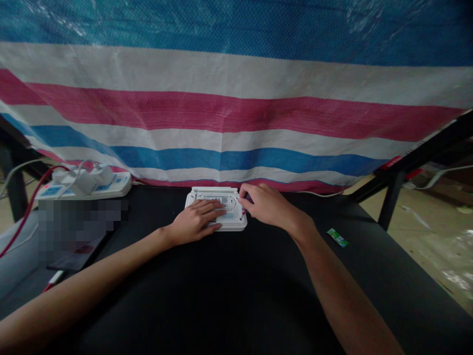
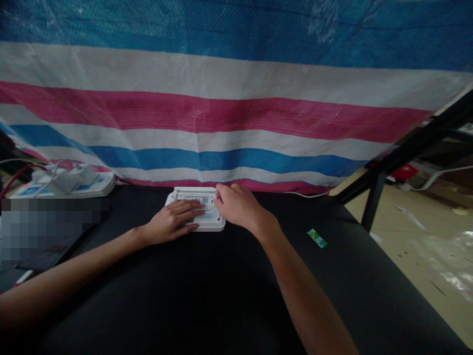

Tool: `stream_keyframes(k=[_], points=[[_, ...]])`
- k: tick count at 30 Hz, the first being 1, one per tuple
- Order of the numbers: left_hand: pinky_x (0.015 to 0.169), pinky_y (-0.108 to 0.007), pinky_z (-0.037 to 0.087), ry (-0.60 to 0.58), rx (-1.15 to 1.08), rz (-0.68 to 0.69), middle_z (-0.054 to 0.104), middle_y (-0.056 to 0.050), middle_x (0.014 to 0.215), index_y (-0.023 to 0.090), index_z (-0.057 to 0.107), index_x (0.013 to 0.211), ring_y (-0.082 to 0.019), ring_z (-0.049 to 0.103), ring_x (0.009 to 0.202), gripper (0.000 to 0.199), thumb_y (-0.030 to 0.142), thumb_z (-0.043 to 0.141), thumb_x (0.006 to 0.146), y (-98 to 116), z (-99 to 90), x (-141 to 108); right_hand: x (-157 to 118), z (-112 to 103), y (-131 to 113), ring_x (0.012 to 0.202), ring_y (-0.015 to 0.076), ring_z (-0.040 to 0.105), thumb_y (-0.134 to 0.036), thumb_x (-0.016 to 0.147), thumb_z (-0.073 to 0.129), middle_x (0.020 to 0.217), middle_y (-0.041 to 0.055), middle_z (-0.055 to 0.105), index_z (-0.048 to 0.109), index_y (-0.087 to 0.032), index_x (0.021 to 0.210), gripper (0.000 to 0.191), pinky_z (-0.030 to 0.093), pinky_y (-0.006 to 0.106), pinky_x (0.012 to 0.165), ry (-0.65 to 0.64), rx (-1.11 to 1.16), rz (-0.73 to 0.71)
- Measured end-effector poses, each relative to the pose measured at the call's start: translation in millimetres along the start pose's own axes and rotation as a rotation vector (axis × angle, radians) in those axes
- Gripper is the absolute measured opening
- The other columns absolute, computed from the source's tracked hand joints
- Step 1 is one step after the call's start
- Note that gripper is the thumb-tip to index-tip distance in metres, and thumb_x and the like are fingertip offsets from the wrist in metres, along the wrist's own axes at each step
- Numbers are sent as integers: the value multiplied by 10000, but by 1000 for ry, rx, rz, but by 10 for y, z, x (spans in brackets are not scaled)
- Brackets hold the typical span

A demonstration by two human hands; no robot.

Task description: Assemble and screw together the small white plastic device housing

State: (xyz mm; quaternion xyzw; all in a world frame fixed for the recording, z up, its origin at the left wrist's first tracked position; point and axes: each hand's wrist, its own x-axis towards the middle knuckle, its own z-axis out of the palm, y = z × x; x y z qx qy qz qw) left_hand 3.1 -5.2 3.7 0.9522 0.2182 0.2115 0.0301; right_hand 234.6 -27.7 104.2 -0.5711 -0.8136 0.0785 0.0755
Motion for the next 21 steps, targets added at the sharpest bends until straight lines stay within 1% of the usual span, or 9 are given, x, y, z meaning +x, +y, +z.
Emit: stream_keyframes(k=[3, 5, 8, 11, 14, 18, 21], points=[[1072, -477, 415, 7, -11, 2, 550, -102, 1382, 216, 505, 1373, -265, 493, 1292, 425, 375, 480, 979, 9, -10, 8, -2, 3, -4, 795, 196, 641, -300, 898, 553, 848, 74, 704, 624, -191, 908, 130, 407, 280, 676, 19, -24, 1], [1071, -476, 415, 13, -11, 0, 554, -102, 1378, 217, 504, 1375, -266, 496, 1290, 426, 376, 478, 980, 15, -16, 11, -7, 10, -2, 839, 207, 641, -273, 873, 576, 883, 72, 707, 618, -196, 939, 109, 408, 282, 697, 31, -32, -27], [1072, -469, 415, 8, -2, 1, 553, -101, 1379, 216, 503, 1375, -267, 495, 1290, 428, 377, 480, 980, 16, -18, 12, -7, 22, 1, 870, 209, 638, -200, 856, 570, 924, 69, 709, 614, -204, 1013, 163, 410, 281, 721, 16, -18, -49], [1083, -461, 405, -8, 8, 0, 546, -100, 1386, 207, 494, 1381, -262, 484, 1301, 436, 376, 481, 980, 9, -11, 8, 7, 36, 9, 908, 221, 636, -204, 878, 553, 953, 81, 709, 616, -205, 1035, 169, 411, 287, 735, 13, -4, -38], [1084, -462, 403, -7, 11, -2, 543, -97, 1390, 208, 492, 1382, -261, 483, 1299, 437, 378, 481, 979, 2, -1, 2, 25, 45, 15, 901, 224, 643, -219, 890, 552, 939, 79, 713, 622, -203, 1002, 133, 408, 287, 726, 23, -7, -23], [1072, -463, 412, -1, 11, -1, 544, -99, 1388, 215, 490, 1385, -265, 493, 1289, 437, 382, 475, 982, 5, -4, 2, 38, 41, 3, 833, 200, 651, -233, 893, 571, 868, 62, 708, 630, -199, 931, 79, 400, 276, 699, 32, -5, -7], [1070, -464, 415, -6, 12, -3, 547, -101, 1385, 203, 496, 1377, -264, 493, 1288, 433, 381, 476, 983, 11, -13, 8, 39, 38, -8, 806, 190, 646, -248, 897, 572, 847, 64, 703, 633, -191, 904, 83, 398, 278, 688, 38, 7, -7]])
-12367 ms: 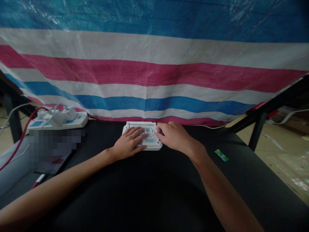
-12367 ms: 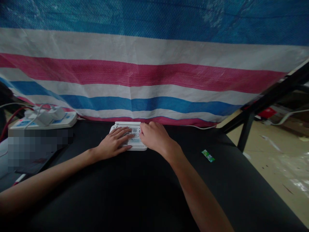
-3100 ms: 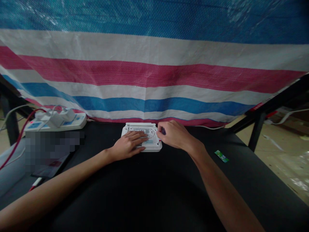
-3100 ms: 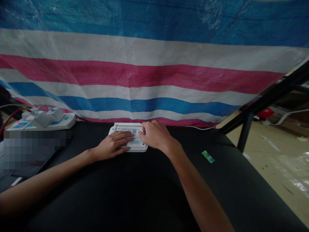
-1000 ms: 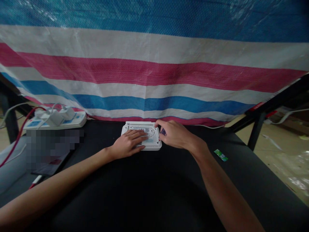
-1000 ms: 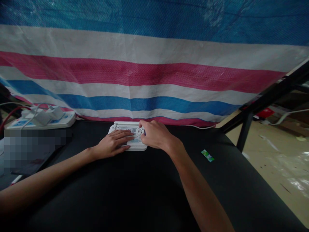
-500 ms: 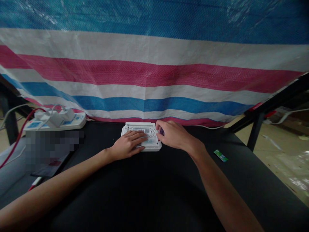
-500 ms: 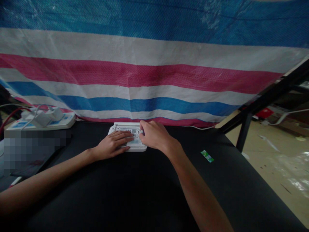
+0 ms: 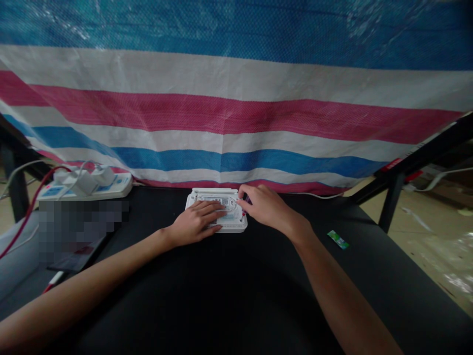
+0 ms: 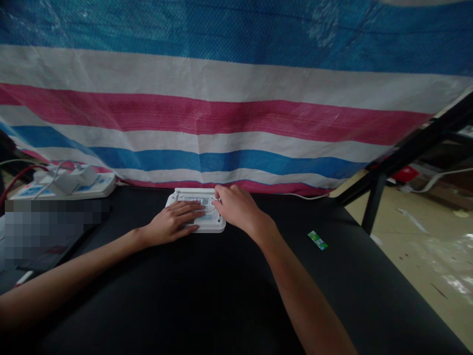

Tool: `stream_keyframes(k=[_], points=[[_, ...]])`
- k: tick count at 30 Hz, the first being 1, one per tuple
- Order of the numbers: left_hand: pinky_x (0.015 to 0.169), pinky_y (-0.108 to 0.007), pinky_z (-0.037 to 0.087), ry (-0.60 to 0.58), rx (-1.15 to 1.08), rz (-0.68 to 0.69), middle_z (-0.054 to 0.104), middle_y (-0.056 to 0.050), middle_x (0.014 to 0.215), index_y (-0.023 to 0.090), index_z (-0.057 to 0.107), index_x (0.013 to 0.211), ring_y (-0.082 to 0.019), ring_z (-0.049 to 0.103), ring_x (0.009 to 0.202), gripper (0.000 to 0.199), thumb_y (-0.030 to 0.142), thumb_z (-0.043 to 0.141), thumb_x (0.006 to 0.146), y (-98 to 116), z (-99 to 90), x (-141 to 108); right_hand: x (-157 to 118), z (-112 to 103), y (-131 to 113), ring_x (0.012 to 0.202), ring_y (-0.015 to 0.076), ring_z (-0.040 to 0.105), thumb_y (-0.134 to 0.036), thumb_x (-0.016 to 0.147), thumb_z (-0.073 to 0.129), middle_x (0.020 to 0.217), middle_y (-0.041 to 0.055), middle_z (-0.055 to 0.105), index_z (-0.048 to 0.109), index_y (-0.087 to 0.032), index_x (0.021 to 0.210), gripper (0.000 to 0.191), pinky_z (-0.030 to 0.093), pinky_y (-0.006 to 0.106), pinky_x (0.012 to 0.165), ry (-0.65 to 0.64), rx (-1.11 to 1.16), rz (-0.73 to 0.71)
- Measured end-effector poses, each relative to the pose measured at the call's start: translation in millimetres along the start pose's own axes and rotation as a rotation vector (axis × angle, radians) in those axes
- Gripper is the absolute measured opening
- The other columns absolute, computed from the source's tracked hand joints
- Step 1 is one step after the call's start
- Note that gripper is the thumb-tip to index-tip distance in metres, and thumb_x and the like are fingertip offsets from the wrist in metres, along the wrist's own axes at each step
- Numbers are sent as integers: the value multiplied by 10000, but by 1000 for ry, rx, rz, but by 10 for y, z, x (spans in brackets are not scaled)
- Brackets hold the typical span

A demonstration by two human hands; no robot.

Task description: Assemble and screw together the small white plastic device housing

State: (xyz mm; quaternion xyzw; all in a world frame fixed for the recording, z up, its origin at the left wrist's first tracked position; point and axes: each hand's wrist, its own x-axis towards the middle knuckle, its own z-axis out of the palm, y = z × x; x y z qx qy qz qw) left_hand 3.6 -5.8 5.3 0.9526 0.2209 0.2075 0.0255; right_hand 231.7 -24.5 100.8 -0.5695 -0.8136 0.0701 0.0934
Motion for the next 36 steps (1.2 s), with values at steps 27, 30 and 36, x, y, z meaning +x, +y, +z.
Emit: stream_keyframes(k=[27, 30, 36], points=[[1072, -470, 417, 19, -19, 6, 545, -96, 1387, 213, 494, 1382, -262, 488, 1297, 433, 363, 496, 975, -17, 27, -13, 3, -23, -4, 825, 209, 638, -325, 876, 615, 861, 88, 709, 672, -164, 841, 175, 380, 284, 663, -21, -72, 37], [1074, -462, 416, 23, -23, 1, 546, -92, 1386, 217, 495, 1382, -259, 488, 1296, 435, 366, 500, 974, -20, 33, -17, 3, -44, -15, 783, 201, 643, -321, 864, 633, 808, 77, 710, 684, -170, 784, 179, 369, 281, 638, -26, -96, 41], [1067, -461, 424, 20, -16, -6, 546, -87, 1388, 213, 499, 1375, -251, 490, 1293, 434, 376, 502, 973, -21, 39, -20, -4, -26, 31, 770, 198, 648, -321, 843, 655, 782, 73, 718, 707, -182, 734, 184, 379, 285, 643, -41, -97, -6]])
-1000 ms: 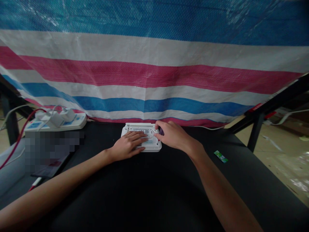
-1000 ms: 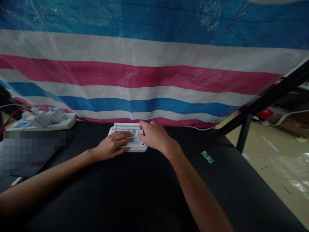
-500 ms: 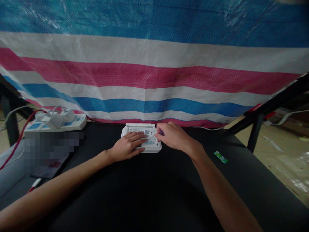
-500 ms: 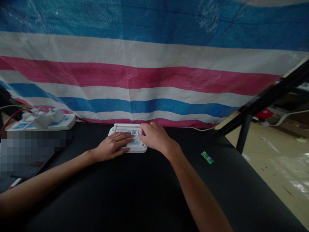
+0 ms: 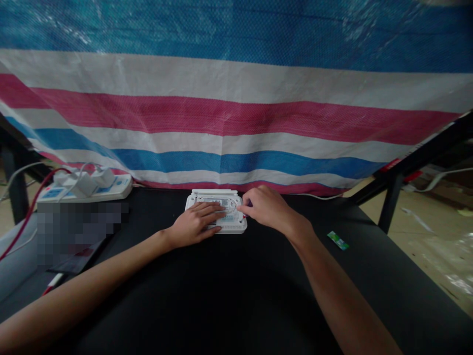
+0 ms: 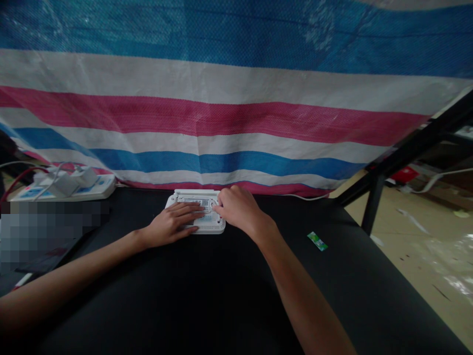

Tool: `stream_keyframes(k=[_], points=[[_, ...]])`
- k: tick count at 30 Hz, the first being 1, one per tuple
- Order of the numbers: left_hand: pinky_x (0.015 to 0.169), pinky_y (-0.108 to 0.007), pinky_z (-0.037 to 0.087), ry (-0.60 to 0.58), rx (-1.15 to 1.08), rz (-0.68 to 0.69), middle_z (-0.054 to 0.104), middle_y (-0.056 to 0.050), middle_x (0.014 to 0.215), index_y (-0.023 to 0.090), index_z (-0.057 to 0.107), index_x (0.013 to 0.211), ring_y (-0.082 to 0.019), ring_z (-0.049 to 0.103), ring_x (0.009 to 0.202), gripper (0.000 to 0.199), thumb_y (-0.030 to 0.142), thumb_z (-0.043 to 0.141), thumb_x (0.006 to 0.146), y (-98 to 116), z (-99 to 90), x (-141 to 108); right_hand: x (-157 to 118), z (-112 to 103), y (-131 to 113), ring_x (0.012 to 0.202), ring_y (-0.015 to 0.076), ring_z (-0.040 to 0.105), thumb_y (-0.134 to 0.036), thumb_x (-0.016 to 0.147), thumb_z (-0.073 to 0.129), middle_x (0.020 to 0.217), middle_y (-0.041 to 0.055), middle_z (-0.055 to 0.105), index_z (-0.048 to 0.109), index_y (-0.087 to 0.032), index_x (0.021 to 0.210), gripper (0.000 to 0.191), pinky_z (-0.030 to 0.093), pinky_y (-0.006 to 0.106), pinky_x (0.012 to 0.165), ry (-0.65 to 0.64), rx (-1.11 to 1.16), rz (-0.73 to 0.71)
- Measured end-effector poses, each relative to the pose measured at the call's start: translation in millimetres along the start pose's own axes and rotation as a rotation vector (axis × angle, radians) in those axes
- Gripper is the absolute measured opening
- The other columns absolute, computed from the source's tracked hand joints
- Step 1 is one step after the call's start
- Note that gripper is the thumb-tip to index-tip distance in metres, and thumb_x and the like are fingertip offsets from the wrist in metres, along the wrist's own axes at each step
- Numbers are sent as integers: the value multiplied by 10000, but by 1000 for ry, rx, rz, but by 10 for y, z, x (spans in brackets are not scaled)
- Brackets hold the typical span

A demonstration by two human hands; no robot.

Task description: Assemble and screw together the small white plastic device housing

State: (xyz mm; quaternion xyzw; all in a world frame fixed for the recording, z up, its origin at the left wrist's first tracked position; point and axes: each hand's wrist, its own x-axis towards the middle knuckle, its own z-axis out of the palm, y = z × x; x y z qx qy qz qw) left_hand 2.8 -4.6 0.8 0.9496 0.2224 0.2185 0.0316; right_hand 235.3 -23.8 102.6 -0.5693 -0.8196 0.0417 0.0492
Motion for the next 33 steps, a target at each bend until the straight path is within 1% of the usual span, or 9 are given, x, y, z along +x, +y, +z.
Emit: stream_keyframes(k=[4, 8, 11, 14, 21, 25, 28, 33], points=[[1066, -461, 425, 0, -9, -5, 552, -93, 1380, 207, 508, 1362, -253, 490, 1296, 424, 378, 496, 975, 5, -5, 6, -3, 9, 19, 820, 217, 661, -248, 756, 706, 847, 66, 738, 711, -192, 791, 66, 404, 284, 663, 6, 24, 13], [1075, -455, 418, -9, -13, -12, 559, -97, 1370, 196, 519, 1343, -253, 486, 1301, 413, 384, 492, 977, 10, -14, 12, -11, -6, 4, 848, 223, 665, -162, 726, 670, 865, 58, 748, 720, -198, 826, 116, 422, 283, 692, -10, 52, -32], [1080, -457, 419, -4, -13, -23, 561, -104, 1364, 190, 511, 1343, -254, 490, 1298, 422, 386, 504, 970, 10, -7, 6, -9, -1, -5, 857, 225, 662, -152, 735, 652, 877, 64, 747, 725, -196, 848, 141, 428, 284, 701, -20, 67, -48], [1088, -457, 420, 13, -22, -45, 561, -115, 1359, 175, 507, 1332, -254, 489, 1300, 427, 377, 529, 957, 10, 6, -4, 5, 16, 3, 871, 225, 658, -172, 762, 644, 898, 76, 742, 727, -191, 871, 139, 430, 286, 711, -6, 73, -34], [1060, -478, 459, 38, -75, -71, 569, -132, 1336, 163, 569, 1201, -266, 522, 1265, 336, 366, 569, 932, 14, 3, -15, 13, 5, 5, 794, 192, 652, -225, 828, 628, 805, 70, 724, 711, -181, 807, 97, 419, 268, 655, 14, 113, -16], [1030, -463, 495, 85, -120, -71, 599, -136, 1287, 150, 604, 1101, -260, 558, 1220, 258, 341, 571, 931, 11, -5, -15, -2, -37, -29, 650, 152, 627, -246, 860, 610, 694, 51, 687, 703, -167, 813, 130, 400, 249, 576, -25, 156, 26], [1017, -459, 507, 109, -124, -44, 606, -133, 1275, 151, 622, 1096, -259, 562, 1216, 248, 333, 562, 939, -1, -2, -16, -5, -48, -38, 580, 127, 595, -252, 871, 605, 656, 38, 667, 695, -162, 841, 131, 389, 241, 551, -37, 182, 29], [996, -466, 514, 139, -113, -14, 620, -131, 1252, 153, 644, 1107, -262, 569, 1203, 255, 328, 568, 938, -22, 12, -17, -2, -35, -31, 565, 115, 577, -244, 869, 609, 658, 29, 660, 681, -162, 854, 110, 388, 240, 559, -30, 202, 22]])
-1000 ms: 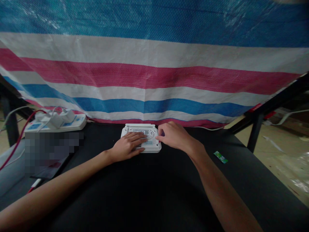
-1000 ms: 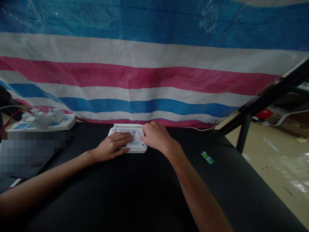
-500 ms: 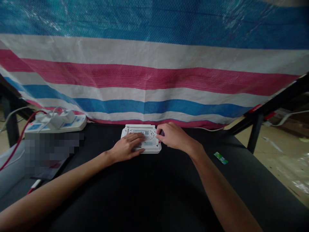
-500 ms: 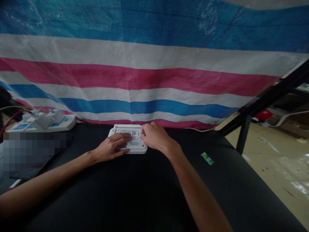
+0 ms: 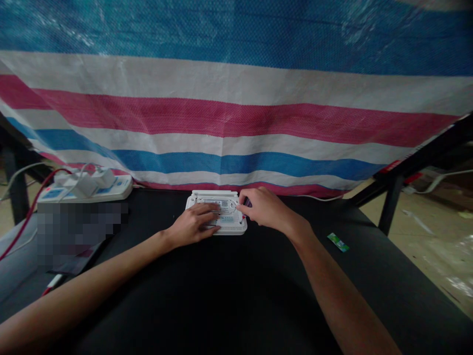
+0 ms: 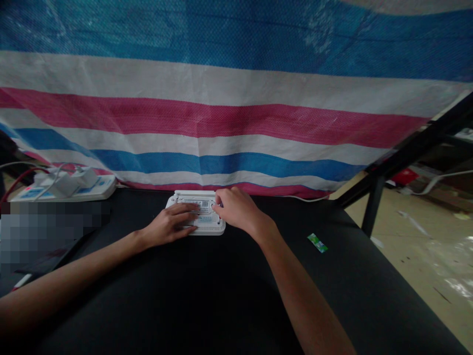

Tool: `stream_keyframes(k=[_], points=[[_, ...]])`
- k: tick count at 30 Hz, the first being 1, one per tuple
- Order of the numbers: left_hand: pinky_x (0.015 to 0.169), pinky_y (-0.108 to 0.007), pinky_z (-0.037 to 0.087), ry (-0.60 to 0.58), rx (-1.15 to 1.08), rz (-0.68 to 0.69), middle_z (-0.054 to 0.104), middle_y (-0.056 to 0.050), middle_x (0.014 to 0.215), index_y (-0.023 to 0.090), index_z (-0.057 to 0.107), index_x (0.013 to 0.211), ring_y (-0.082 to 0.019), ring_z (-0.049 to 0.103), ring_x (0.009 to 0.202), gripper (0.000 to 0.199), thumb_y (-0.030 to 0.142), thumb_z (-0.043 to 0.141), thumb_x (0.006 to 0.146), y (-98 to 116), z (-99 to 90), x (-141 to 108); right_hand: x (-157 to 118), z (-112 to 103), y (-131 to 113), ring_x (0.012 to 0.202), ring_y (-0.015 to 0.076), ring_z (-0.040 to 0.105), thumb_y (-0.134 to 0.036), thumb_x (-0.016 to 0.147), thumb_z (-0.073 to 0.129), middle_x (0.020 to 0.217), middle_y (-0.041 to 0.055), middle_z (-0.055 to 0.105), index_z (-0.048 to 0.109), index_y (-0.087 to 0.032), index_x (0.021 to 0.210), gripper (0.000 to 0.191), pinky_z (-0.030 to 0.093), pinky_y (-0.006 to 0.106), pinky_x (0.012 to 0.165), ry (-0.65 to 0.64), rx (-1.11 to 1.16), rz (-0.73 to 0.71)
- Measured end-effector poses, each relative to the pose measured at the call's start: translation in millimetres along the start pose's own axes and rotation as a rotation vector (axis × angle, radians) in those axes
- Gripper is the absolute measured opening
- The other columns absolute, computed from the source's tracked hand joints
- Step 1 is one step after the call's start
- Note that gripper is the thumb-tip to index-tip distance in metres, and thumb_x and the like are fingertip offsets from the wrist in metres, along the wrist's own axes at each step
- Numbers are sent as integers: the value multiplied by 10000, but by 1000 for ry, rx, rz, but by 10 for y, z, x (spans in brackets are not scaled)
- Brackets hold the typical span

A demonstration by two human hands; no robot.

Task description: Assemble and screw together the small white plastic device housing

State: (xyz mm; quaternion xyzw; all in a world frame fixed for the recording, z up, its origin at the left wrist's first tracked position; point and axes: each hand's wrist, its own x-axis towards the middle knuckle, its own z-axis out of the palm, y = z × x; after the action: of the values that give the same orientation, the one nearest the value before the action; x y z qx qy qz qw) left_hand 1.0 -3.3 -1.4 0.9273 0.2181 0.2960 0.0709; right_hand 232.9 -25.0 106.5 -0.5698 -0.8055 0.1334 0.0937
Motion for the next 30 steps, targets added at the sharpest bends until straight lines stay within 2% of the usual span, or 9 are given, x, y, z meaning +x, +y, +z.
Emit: stream_keyframes(k=[5, 9, 15, 21, 30], points=[[985, -458, 515, 8, 3, 19, 628, -126, 1239, 147, 651, 1098, -260, 572, 1196, 246, 317, 573, 938, -3, 0, 1, 5, 22, 21, 605, 124, 593, -230, 856, 618, 696, 28, 671, 665, -170, 852, 76, 390, 242, 582, 20, 17, -25], [1001, -464, 504, -5, 8, 16, 622, -122, 1249, 156, 649, 1118, -260, 561, 1212, 253, 318, 563, 942, -2, -7, -3, 22, 53, 52, 758, 171, 637, -243, 847, 631, 806, 54, 704, 659, -182, 877, 74, 410, 258, 652, 49, -27, -47], [1027, -464, 484, -35, 21, 8, 607, -120, 1276, 159, 648, 1148, -258, 540, 1238, 275, 322, 561, 944, -17, 0, -18, -3, 34, 47, 917, 240, 642, -273, 783, 693, 952, 79, 716, 641, -208, 996, 229, 425, 288, 742, 39, -91, -29], [1030, -475, 477, -27, 36, -11, 596, -110, 1290, 198, 641, 1209, -265, 539, 1237, 307, 327, 559, 943, -5, 16, -22, -25, 23, 62, 885, 210, 639, -115, 749, 643, 950, 64, 717, 617, -209, 1080, 346, 414, 258, 727, 14, -80, -96], [1012, -474, 492, -12, 7, -10, 609, -117, 1267, 182, 657, 1171, -259, 559, 1209, 290, 335, 565, 942, -12, 15, -16, -8, 42, 49, 946, 231, 633, -131, 775, 651, 996, 79, 709, 628, -205, 1049, 285, 427, 277, 753, 7, -73, -66]])
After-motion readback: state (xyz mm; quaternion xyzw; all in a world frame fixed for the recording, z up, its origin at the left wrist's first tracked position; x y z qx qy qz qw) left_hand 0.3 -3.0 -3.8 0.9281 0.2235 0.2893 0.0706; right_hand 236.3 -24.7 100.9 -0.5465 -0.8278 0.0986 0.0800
